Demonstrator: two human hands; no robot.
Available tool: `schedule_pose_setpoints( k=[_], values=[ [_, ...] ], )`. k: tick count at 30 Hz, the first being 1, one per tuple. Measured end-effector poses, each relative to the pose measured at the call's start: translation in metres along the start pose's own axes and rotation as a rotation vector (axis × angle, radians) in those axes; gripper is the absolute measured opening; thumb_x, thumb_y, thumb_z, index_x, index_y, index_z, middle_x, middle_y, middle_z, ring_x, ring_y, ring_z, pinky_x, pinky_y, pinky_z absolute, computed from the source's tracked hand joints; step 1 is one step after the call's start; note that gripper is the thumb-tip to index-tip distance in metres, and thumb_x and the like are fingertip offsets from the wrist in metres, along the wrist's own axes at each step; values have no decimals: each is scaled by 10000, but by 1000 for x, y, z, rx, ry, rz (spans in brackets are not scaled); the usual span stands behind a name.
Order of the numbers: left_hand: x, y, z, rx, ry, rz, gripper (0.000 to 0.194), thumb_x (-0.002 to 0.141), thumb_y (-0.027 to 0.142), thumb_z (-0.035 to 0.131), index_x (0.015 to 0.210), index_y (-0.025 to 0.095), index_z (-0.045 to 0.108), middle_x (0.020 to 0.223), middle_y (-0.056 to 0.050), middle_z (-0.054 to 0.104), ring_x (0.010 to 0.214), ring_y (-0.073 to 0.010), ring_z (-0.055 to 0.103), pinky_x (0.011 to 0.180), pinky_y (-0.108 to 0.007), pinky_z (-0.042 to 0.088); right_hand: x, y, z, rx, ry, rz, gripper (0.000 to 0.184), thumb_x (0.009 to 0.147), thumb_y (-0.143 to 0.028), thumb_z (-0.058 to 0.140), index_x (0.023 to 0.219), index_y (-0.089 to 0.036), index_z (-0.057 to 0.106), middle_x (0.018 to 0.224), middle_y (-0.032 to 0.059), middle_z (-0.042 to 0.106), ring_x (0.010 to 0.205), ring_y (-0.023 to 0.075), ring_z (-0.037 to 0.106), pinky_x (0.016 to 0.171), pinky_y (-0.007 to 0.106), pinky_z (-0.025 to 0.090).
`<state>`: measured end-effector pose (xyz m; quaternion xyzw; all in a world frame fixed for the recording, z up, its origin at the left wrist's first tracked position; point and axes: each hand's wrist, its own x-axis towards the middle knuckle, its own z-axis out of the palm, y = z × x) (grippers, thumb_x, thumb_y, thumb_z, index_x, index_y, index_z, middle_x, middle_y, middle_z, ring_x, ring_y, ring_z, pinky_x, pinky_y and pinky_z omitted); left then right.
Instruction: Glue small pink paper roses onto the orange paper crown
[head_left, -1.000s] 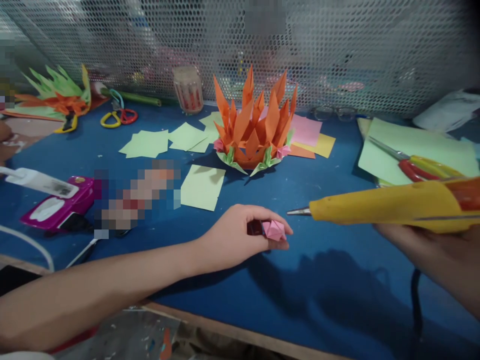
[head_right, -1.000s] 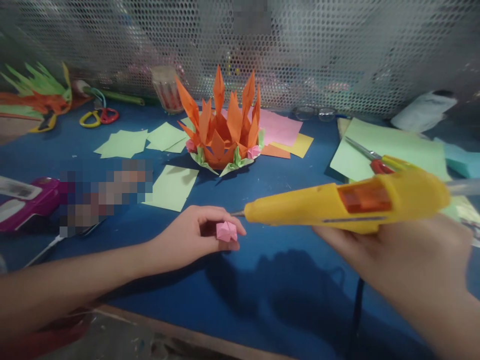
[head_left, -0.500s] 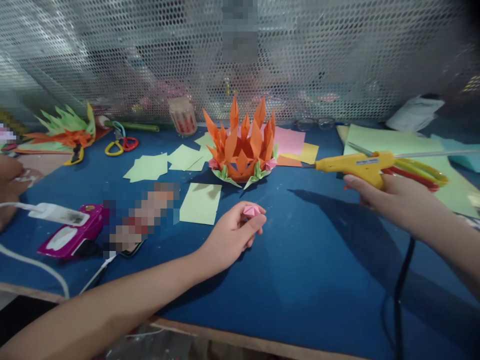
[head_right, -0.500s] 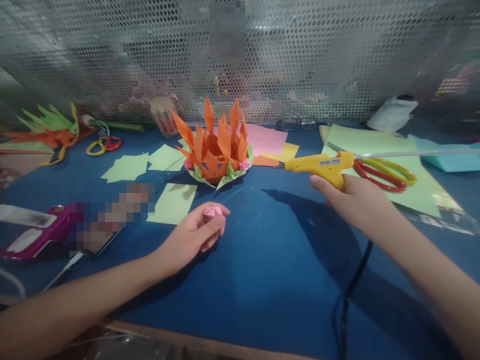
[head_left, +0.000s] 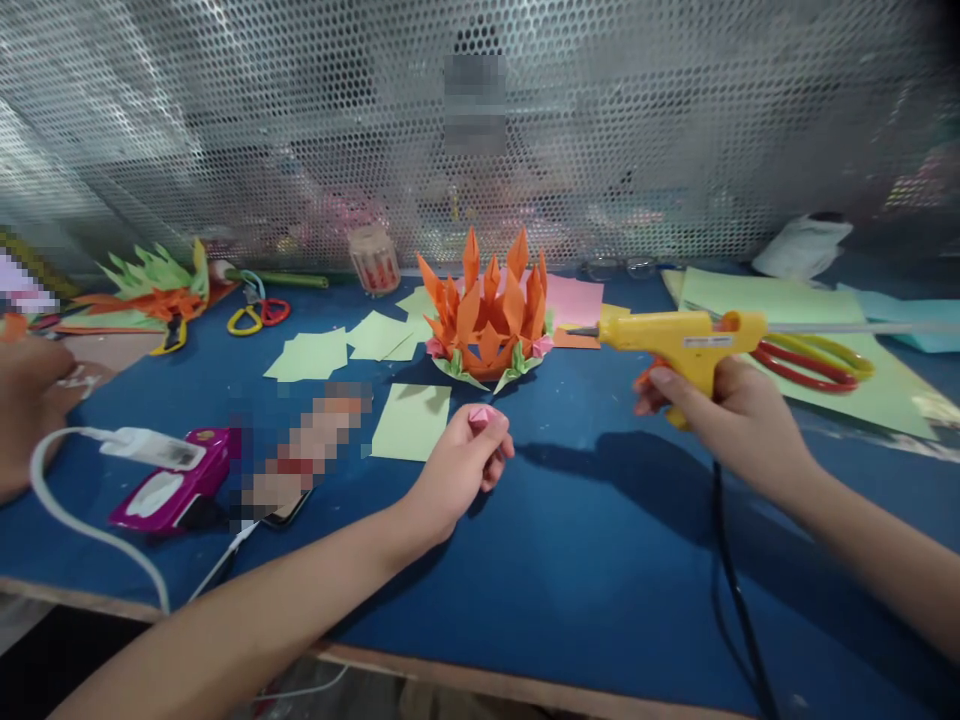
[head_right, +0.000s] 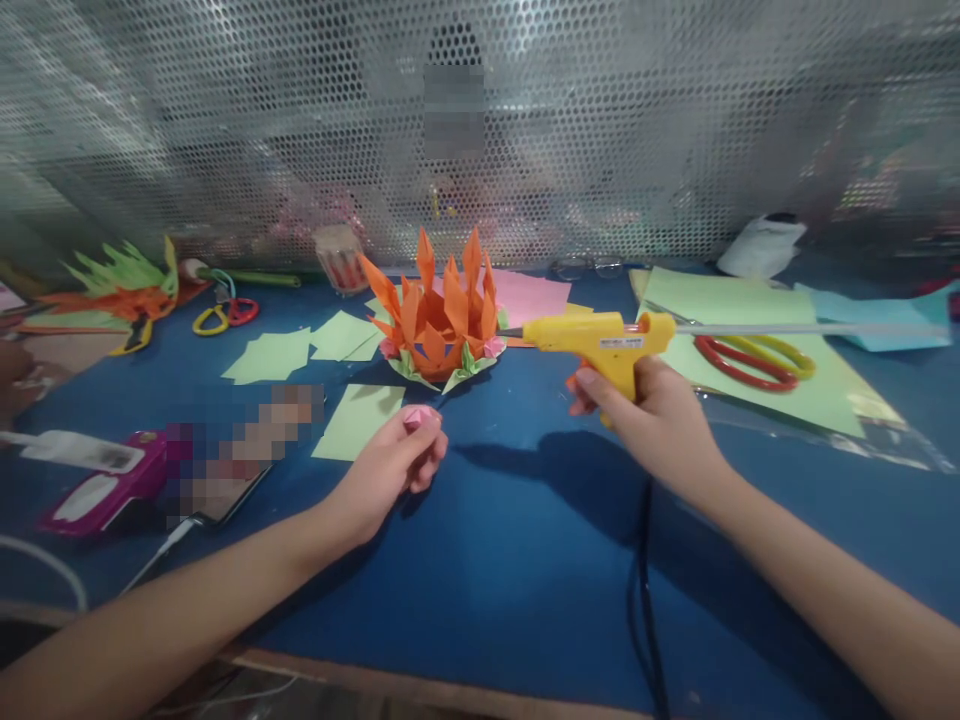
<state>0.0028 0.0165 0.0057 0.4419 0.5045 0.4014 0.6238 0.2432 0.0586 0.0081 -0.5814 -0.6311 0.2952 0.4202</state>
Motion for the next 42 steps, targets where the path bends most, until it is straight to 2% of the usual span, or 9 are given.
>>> schedule_pose_setpoints(
  k=[5, 9, 12, 14, 19, 23, 27, 33, 42],
  values=[
    [-1, 1, -1, 37, 60, 56, 211, 854, 383, 439, 774, 194, 385, 669, 52, 472, 461, -32, 354, 409, -171, 266, -6, 4, 9, -135, -56, 10, 381, 715, -554, 546, 679, -179, 605, 644, 43, 630, 596, 157, 573, 547, 279, 441],
    [-1, -1, 1, 17, 84, 39, 180, 856, 360, 435, 800, 194, 393, 654, 57, 467, 457, -31, 352, 411, -168, 268, -7, 7, 17, -278, -40, 34, 403, 698, -550, 557, 510, -195, 525, 508, 13, 566, 480, 133, 522, 494, 273, 421],
    [-2, -2, 2, 5, 76, 44, 194, 854, 380, 434, 811, 194, 400, 641, 58, 465, 455, -33, 351, 412, -169, 272, -6, 5, 26, -303, -17, 62, 398, 652, -542, 597, 474, -203, 489, 424, -1, 516, 387, 126, 472, 407, 267, 382],
    [-3, -2, 3, -2, 68, 33, 217, 853, 398, 433, 800, 190, 402, 634, 58, 460, 455, -33, 349, 414, -169, 271, -2, 5, 33, -312, 7, 22, 340, 652, -500, 603, 515, -203, 508, 428, -6, 520, 381, 132, 476, 389, 265, 370],
    [-3, -1, 3, -31, 45, 9, 227, 849, 404, 438, 803, 182, 416, 630, 56, 456, 463, -30, 337, 424, -168, 258, 20, 10, 54, -358, 89, -235, 166, 651, -352, 573, 636, -192, 533, 575, 8, 595, 547, 169, 578, 499, 266, 420],
    [-1, 1, 2, -54, 53, -27, 205, 850, 382, 439, 812, 182, 423, 627, 56, 454, 469, -30, 335, 432, -169, 254, 32, 13, 65, -405, 44, -309, 164, 650, -319, 557, 750, -193, 524, 555, -24, 569, 506, 146, 551, 486, 246, 406],
    [-1, -1, 0, -66, 47, -35, 213, 849, 397, 438, 823, 186, 427, 628, 58, 458, 471, -31, 333, 438, -170, 257, 33, 12, 67, -439, 25, -331, 214, 667, -291, 538, 856, -192, 524, 582, -28, 576, 516, 140, 554, 491, 237, 401],
    [-1, -2, 0, -82, 39, -38, 227, 844, 412, 442, 828, 186, 433, 626, 58, 460, 474, -34, 333, 442, -173, 258, 33, 15, 67, -465, 4, -326, 194, 679, -285, 526, 850, -196, 508, 569, -35, 553, 494, 133, 539, 479, 237, 387],
    [-1, 0, 1, -94, 54, -50, 207, 839, 393, 452, 819, 187, 434, 624, 52, 463, 469, -40, 333, 444, -183, 256, 33, 18, 66, -483, -28, -282, 225, 679, -321, 526, 886, -238, 494, 637, -24, 588, 589, 179, 583, 533, 265, 413]
  ],
)
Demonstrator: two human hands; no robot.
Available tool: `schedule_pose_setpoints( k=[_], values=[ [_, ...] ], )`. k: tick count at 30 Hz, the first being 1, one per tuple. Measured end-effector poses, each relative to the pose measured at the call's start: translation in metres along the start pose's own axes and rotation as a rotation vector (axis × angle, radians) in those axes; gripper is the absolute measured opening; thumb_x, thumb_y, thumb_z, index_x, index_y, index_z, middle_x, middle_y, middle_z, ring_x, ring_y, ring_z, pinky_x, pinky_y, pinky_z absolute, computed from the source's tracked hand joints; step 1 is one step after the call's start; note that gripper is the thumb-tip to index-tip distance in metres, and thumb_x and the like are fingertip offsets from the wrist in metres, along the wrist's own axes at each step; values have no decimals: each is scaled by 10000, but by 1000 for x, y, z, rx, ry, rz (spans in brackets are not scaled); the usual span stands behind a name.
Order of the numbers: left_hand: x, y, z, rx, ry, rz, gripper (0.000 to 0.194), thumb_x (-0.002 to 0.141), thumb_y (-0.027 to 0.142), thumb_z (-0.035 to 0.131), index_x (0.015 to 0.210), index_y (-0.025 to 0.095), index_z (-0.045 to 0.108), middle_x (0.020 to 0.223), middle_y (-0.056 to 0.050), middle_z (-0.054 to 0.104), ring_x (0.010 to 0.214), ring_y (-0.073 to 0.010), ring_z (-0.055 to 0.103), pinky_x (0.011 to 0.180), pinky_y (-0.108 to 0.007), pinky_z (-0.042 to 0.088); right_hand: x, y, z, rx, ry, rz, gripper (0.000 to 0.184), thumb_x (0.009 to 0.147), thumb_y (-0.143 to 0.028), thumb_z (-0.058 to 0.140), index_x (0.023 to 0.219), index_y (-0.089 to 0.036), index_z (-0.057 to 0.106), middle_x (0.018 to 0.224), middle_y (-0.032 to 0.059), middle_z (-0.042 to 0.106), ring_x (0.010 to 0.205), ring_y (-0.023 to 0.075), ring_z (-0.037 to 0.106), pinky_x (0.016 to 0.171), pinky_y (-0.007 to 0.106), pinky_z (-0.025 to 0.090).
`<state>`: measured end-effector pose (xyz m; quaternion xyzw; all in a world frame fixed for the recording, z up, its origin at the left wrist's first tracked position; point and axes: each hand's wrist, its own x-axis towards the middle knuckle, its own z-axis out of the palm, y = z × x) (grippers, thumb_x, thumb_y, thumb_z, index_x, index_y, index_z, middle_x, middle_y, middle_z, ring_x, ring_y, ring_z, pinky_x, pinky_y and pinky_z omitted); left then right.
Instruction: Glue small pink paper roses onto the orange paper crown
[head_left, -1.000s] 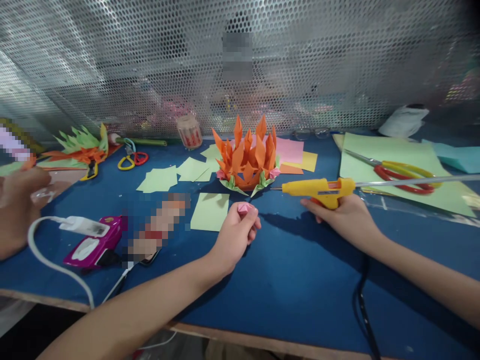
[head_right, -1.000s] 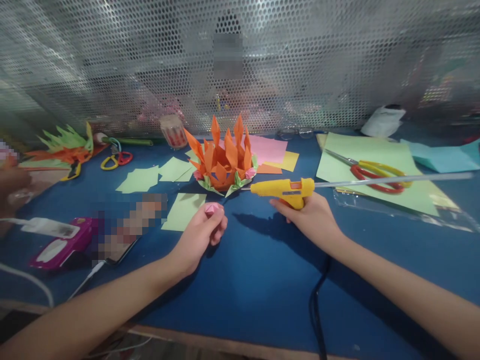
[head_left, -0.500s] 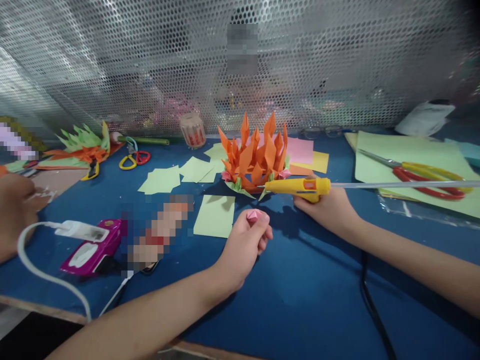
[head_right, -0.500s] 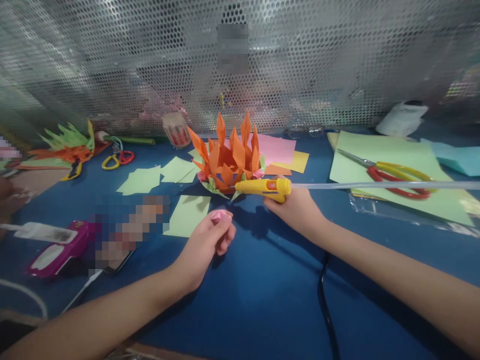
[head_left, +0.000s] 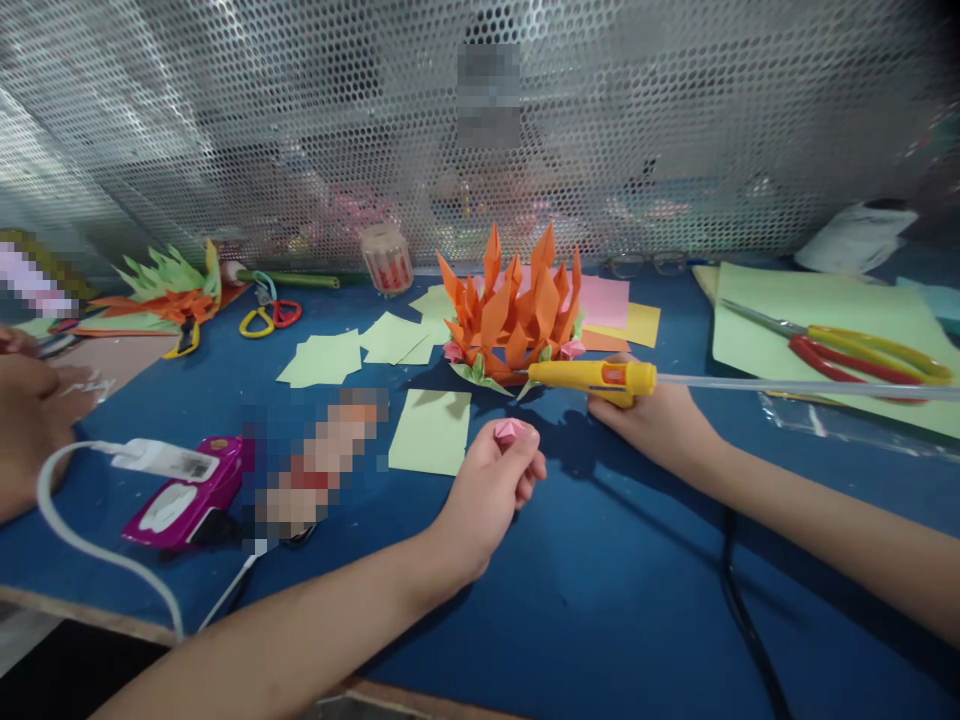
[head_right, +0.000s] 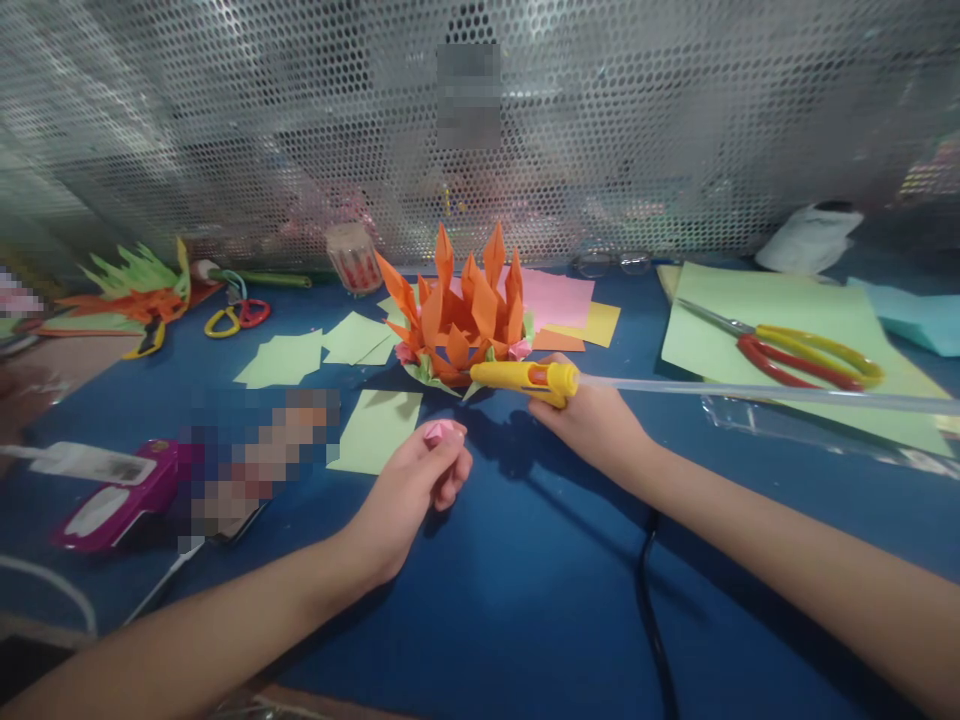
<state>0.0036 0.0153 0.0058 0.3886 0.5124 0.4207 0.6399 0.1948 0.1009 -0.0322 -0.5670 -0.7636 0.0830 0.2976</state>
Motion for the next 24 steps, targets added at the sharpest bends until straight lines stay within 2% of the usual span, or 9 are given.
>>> schedule_pose_setpoints(
  k=[12, 24],
  values=[
    [2, 0, 0, -15, 2, -12, 195, 846, 371, 448, 824, 177, 432, 630, 51, 463, 463, -30, 328, 435, -174, 249, -1, 2, 0, -6, -33, -5, 239, 699, -329, 506, 917, -234, 505, 688, -4, 609, 629, 195, 590, 529, 268, 403],
    [1, 3, -1, -40, 5, -35, 188, 839, 364, 452, 801, 181, 429, 640, 46, 462, 471, -34, 327, 443, -177, 248, -4, -1, -3, -39, 22, 5, 199, 697, -344, 532, 858, -240, 481, 598, -23, 568, 506, 159, 532, 479, 250, 366]
  ],
)
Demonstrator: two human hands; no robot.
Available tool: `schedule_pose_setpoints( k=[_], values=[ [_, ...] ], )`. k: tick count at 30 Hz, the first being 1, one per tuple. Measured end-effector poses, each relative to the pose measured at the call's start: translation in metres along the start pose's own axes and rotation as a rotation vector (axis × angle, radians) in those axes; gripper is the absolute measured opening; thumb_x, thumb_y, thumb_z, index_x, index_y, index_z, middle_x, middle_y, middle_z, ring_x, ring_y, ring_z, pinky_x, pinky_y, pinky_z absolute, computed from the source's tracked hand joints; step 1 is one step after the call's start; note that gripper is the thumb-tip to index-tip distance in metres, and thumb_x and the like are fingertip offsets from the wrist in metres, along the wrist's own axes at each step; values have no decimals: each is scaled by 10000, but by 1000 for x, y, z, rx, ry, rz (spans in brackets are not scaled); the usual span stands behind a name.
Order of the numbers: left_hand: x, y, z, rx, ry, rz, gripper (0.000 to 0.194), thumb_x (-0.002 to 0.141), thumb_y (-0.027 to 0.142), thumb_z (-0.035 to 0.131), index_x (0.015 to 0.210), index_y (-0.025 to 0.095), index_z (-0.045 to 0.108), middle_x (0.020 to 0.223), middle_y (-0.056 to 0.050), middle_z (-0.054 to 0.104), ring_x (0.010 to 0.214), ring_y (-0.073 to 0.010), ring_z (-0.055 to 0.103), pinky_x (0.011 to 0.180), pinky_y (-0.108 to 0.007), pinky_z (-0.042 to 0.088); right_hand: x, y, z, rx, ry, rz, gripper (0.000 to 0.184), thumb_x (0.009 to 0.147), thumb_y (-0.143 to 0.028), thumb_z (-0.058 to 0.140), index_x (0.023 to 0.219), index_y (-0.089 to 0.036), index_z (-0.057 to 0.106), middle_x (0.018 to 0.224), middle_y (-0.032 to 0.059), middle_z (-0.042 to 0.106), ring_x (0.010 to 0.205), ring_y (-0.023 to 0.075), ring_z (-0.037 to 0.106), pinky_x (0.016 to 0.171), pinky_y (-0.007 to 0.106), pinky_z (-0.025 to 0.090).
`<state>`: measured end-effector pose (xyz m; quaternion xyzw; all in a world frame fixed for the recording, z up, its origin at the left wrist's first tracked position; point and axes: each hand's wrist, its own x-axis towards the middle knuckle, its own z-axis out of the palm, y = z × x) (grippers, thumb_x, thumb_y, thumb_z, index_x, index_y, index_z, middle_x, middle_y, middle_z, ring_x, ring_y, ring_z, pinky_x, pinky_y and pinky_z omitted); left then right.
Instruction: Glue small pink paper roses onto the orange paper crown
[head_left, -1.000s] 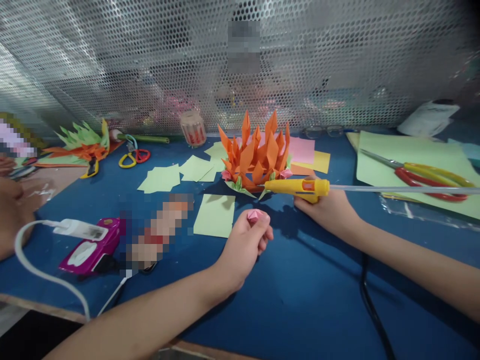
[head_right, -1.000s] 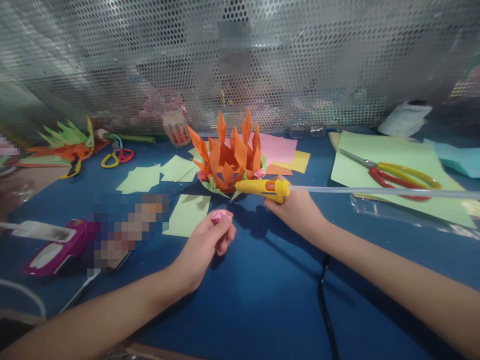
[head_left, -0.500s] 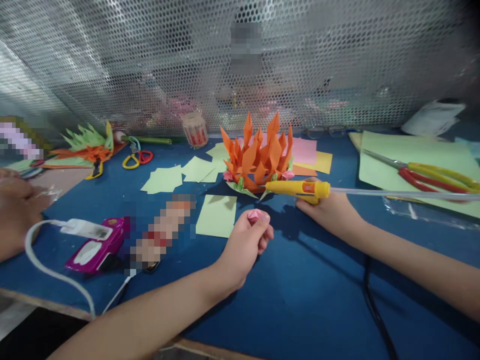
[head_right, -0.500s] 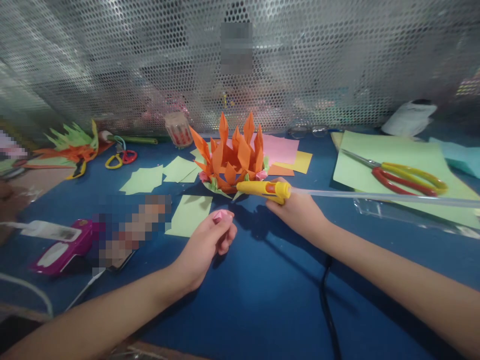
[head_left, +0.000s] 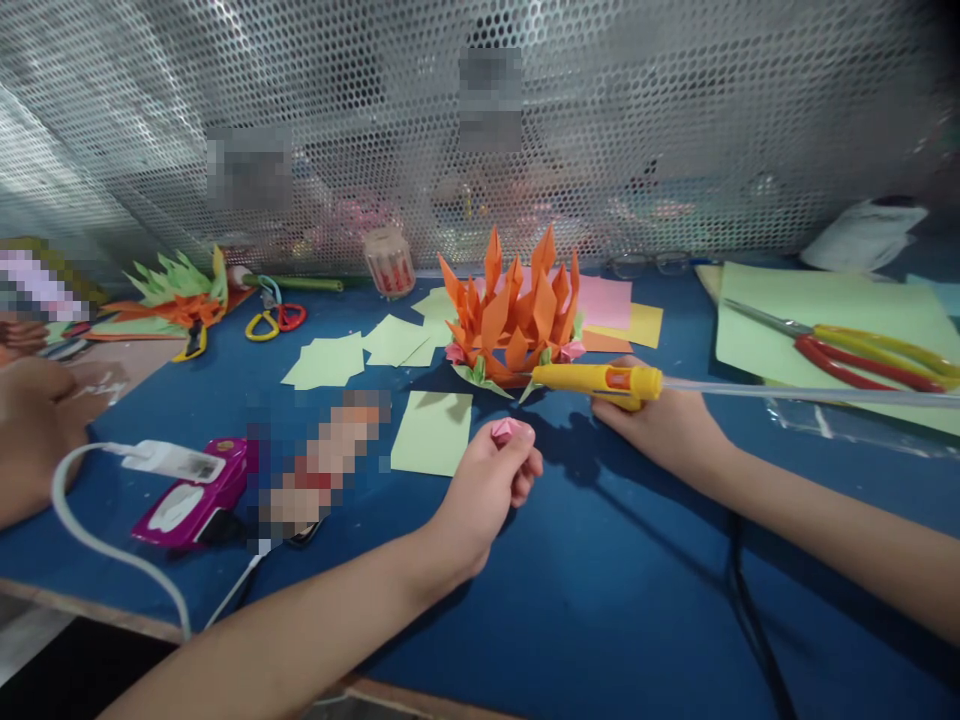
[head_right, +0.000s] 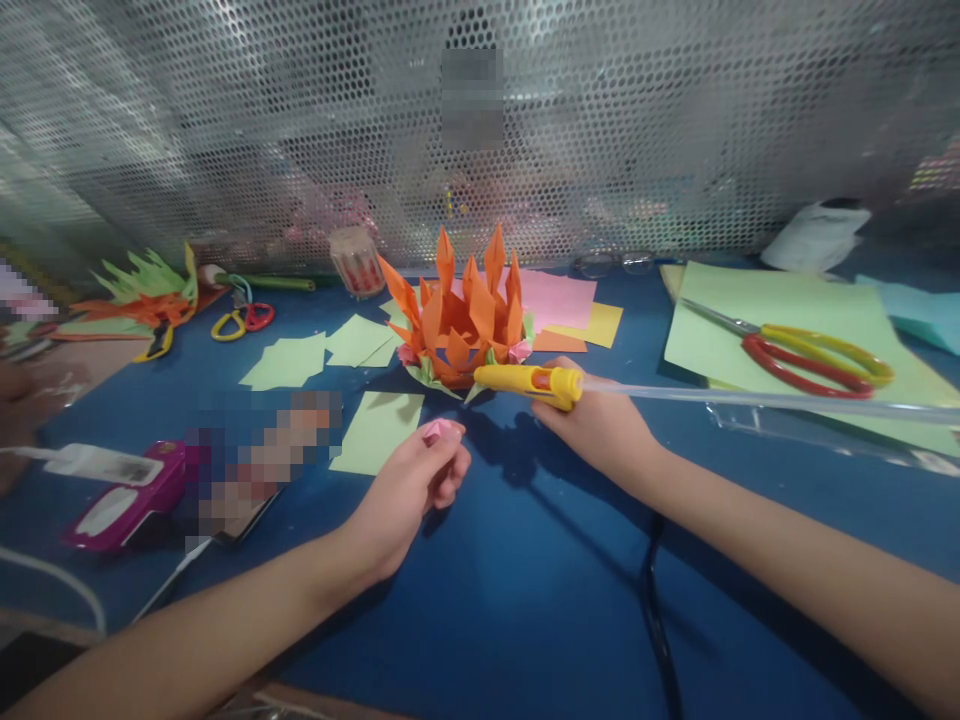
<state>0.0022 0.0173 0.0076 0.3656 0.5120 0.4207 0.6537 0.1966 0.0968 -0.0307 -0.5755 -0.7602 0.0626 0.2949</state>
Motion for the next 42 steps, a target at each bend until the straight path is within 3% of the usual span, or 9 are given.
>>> schedule_pose_setpoints(
  k=[12, 18, 21, 25, 30, 33, 36, 39, 42],
  values=[
    [2, 1, -1, -18, -7, -1, 179, 834, 354, 460, 804, 180, 430, 626, 48, 448, 481, -39, 327, 446, -178, 243, -1, -7, -8, -108, -60, -55, 201, 741, -362, 473, 888, -236, 525, 681, 6, 620, 595, 184, 582, 508, 256, 373],
    [1, 2, -1, -12, -1, -2, 191, 834, 363, 465, 817, 175, 439, 631, 45, 452, 478, -36, 329, 445, -174, 251, -4, -11, -10, 55, -7, -44, 159, 694, -341, 536, 810, -234, 544, 657, -11, 616, 562, 152, 567, 527, 249, 402],
    [0, 4, 0, -12, 4, -16, 204, 833, 376, 465, 816, 175, 444, 625, 46, 448, 473, -37, 327, 445, -174, 252, -4, -13, -15, 186, 46, 57, 197, 668, -414, 578, 681, -219, 555, 617, 6, 609, 566, 168, 569, 534, 272, 424],
    [0, 5, -1, -9, -6, -14, 204, 831, 375, 469, 792, 176, 441, 628, 48, 449, 477, -37, 332, 447, -173, 255, 4, -11, -26, 330, 37, 316, 393, 693, -547, 548, 528, -190, 531, 551, 43, 582, 513, 157, 533, 504, 292, 415],
    [1, 4, -1, 1, -9, -15, 179, 845, 342, 456, 814, 167, 438, 641, 46, 456, 485, -30, 337, 451, -167, 262, 27, 10, -39, 766, 233, 489, 261, 719, -479, 577, 720, -233, 489, 571, -18, 490, 517, 129, 492, 474, 278, 420],
    [2, 2, -2, -20, 4, -18, 135, 850, 299, 449, 870, 166, 433, 647, 48, 461, 485, -29, 344, 451, -163, 265, 39, 33, -44, 913, 157, 630, 245, 745, -491, 538, 749, -251, 486, 558, -20, 489, 504, 143, 516, 474, 310, 462],
    [3, 1, -2, -26, 12, -15, 153, 841, 293, 465, 923, 170, 425, 654, 48, 467, 483, -31, 349, 448, -163, 269, 45, 59, -49, 768, -29, 682, 317, 760, -535, 499, 720, -222, 520, 538, 21, 542, 468, 162, 541, 467, 332, 461],
    [4, 1, -2, -15, 9, -1, 174, 834, 289, 476, 951, 171, 424, 665, 46, 473, 479, -32, 349, 442, -164, 264, 49, 86, -54, 267, -170, 615, 490, 752, -632, 447, 544, -196, 524, 438, 49, 525, 351, 141, 486, 394, 306, 393],
    [3, 2, -3, 0, -3, 14, 186, 841, 297, 465, 963, 163, 424, 674, 39, 489, 475, -33, 343, 440, -168, 262, 49, 107, -60, -204, -225, 514, 590, 728, -654, 466, 339, -215, 413, 276, 18, 379, 222, 104, 343, 317, 286, 289]
  ],
)
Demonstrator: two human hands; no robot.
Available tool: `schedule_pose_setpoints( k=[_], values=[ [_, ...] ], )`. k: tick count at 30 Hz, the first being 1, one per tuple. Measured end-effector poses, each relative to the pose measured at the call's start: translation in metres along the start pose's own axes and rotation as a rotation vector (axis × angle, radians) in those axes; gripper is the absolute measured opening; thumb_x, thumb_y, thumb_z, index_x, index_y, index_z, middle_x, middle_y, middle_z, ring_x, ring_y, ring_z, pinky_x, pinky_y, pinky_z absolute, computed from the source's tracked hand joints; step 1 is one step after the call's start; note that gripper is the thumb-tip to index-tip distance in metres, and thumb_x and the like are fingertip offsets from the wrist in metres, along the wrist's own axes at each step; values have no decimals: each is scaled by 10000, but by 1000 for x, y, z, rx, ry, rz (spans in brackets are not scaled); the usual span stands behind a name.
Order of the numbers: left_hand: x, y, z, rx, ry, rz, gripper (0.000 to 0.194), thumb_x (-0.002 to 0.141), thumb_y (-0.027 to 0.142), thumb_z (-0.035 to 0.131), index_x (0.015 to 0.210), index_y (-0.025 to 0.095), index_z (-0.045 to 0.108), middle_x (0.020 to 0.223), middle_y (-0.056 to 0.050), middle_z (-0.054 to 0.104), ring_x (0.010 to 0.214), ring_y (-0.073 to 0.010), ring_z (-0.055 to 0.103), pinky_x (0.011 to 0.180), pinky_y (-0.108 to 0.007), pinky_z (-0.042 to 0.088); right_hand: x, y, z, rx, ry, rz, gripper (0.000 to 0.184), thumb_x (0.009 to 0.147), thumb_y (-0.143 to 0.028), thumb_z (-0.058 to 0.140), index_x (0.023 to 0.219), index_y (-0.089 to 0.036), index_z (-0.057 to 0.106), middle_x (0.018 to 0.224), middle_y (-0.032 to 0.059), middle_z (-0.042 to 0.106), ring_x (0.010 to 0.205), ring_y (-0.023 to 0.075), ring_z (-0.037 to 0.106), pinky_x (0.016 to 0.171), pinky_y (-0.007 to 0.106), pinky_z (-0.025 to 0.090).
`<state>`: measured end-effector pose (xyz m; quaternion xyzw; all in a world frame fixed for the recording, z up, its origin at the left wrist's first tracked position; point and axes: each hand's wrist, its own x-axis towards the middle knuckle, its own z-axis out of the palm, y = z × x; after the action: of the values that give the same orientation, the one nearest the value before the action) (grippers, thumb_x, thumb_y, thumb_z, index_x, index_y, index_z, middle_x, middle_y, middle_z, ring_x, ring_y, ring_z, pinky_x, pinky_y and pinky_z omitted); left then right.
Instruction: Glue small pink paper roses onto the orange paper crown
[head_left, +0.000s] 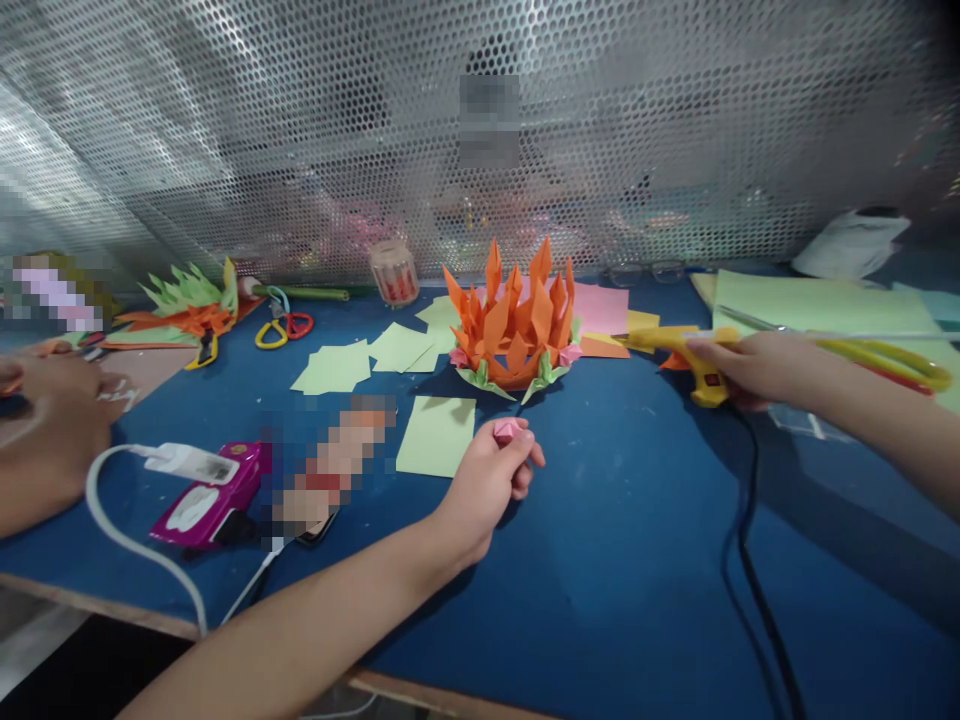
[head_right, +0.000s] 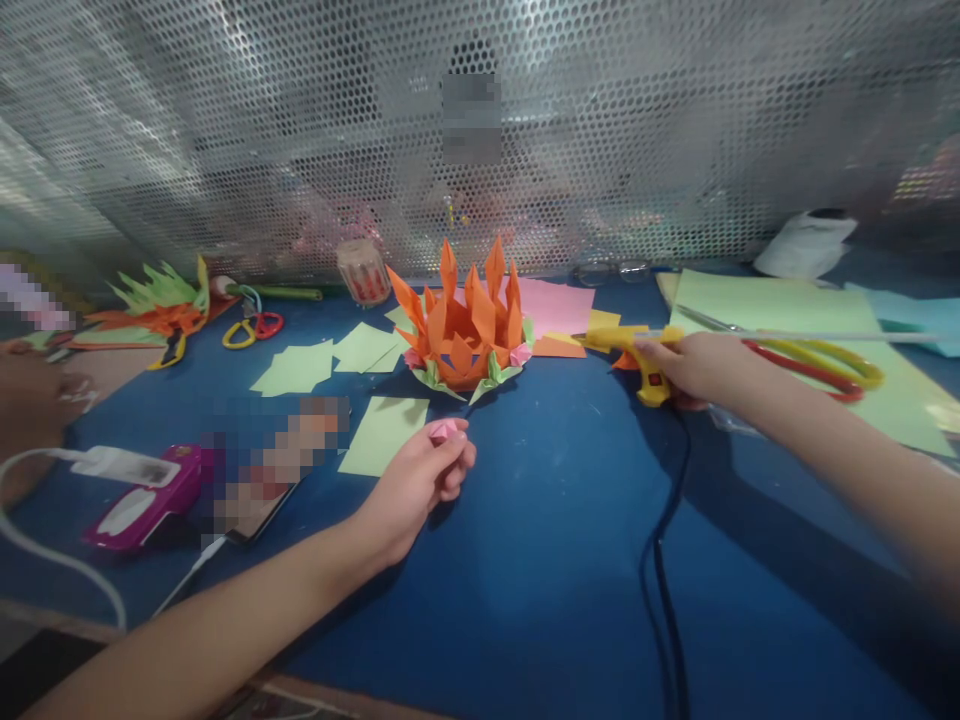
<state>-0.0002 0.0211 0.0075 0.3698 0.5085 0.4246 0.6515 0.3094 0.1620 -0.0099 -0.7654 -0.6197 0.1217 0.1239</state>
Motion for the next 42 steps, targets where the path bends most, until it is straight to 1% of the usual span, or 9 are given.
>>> schedule_pose_setpoints(
  k=[2, 4, 7, 10, 13, 18, 22, 34, 42],
  values=[
    [0, 0, 0, 11, -13, 15, 207, 845, 324, 461, 966, 159, 425, 683, 31, 503, 474, -34, 339, 441, -171, 265, -4, 2, -4, -145, 132, -153, 598, 690, -611, 558, 282, -225, 354, 234, -9, 301, 184, 79, 233, 276, 273, 209],
    [0, -2, -1, 21, -32, 33, 237, 846, 357, 458, 969, 156, 428, 697, 25, 513, 473, -34, 340, 440, -174, 267, -21, -12, -6, -150, 286, -451, 531, 678, -547, 614, 314, -222, 406, 246, -23, 315, 196, 72, 204, 265, 260, 157],
    [0, -3, 0, 31, -56, 45, 276, 843, 386, 462, 984, 151, 434, 734, 18, 522, 473, -29, 351, 438, -175, 269, -67, -54, 0, -17, 310, -667, 328, 734, -528, 574, 600, -229, 567, 467, -8, 549, 353, 119, 448, 333, 255, 304],
    [1, -3, 1, 35, -61, 46, 296, 838, 396, 473, 1000, 150, 448, 763, 15, 509, 487, -27, 368, 439, -175, 272, -112, -95, 21, 89, 254, -878, 267, 815, -457, 507, 705, -214, 520, 552, -18, 546, 458, 90, 479, 441, 224, 376],
    [0, -2, 1, 43, -50, 17, 301, 838, 401, 474, 1000, 148, 468, 724, 23, 462, 523, -40, 388, 457, -175, 289, -135, -114, 41, 205, 246, -1050, 148, 853, -332, 486, 782, -209, 527, 609, -25, 558, 502, 67, 492, 471, 185, 372],
    [-1, 0, 1, 77, -71, -11, 297, 832, 444, 466, 900, 154, 472, 645, 44, 388, 552, -55, 375, 482, -174, 300, -137, -118, 53, 360, 280, -1038, 96, 856, -270, 484, 888, -214, 555, 663, -29, 589, 536, 62, 524, 503, 168, 409],
    [0, -1, 1, 58, -104, -1, 301, 826, 458, 467, 791, 162, 428, 710, 32, 406, 556, -45, 378, 477, -175, 301, -134, -120, 53, 417, 245, -1012, 113, 857, -268, 482, 887, -218, 579, 679, -25, 606, 556, 65, 539, 522, 172, 430],
    [13, 3, 1, 131, -241, -32, 295, 850, 476, 412, 842, 181, 415, 629, 41, 393, 524, -67, 421, 435, -168, 371, -131, -126, 56, 594, 78, -807, 134, 746, -310, 604, 810, -204, 554, 664, -18, 607, 526, 74, 539, 503, 190, 460],
    [18, 3, 8, 181, -252, -1, 294, 859, 470, 391, 902, 180, 415, 648, 35, 399, 516, -67, 444, 422, -159, 398, -128, -128, 56, 691, 90, -785, 139, 751, -238, 569, 888, -211, 571, 878, 29, 612, 768, 126, 580, 578, 220, 501]
  ],
)
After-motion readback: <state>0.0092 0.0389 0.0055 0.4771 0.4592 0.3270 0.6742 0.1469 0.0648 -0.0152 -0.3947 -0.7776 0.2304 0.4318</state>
